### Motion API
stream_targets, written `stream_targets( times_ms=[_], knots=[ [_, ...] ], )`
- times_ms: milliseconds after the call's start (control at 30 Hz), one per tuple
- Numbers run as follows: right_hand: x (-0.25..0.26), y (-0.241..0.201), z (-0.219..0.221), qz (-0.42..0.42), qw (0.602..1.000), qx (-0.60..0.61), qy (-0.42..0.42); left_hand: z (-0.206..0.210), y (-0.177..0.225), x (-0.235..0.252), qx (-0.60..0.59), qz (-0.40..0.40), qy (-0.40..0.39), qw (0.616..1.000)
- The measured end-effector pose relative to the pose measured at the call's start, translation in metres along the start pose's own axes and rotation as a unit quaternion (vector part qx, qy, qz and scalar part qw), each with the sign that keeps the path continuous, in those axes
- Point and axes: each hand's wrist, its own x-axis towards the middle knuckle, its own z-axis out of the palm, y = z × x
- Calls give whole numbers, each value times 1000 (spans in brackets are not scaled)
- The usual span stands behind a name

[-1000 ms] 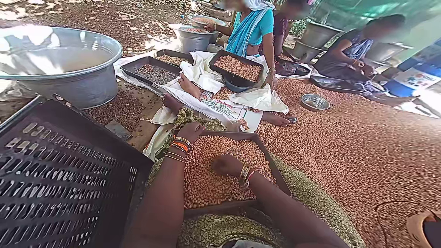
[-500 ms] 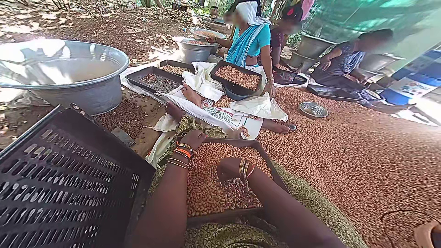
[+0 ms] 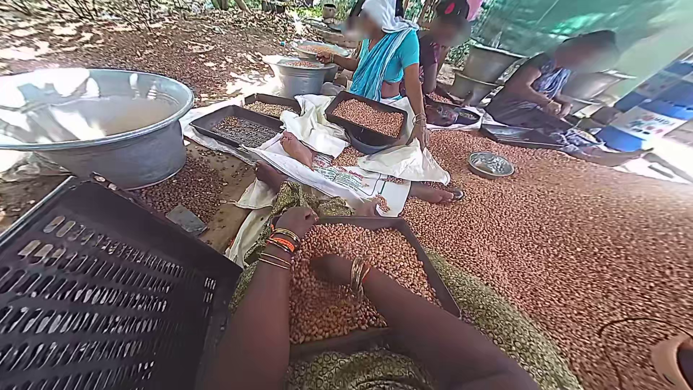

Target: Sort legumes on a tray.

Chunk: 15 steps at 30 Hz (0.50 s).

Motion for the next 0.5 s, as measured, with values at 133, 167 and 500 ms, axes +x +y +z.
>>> stream_targets(
  times_ms=[133, 167, 500],
  knots=[
    [-29, 19, -11, -43, 993, -39, -105, -2, 0, -3, 26, -3, -5, 1000],
    [-39, 26, -20, -44, 990, -61, -124, -3, 1, -3, 32, -7, -6, 999],
    [-57, -36, -108, -80, 986, -128, 73, 7, 7, -1, 46, 40, 10, 998]
  ],
)
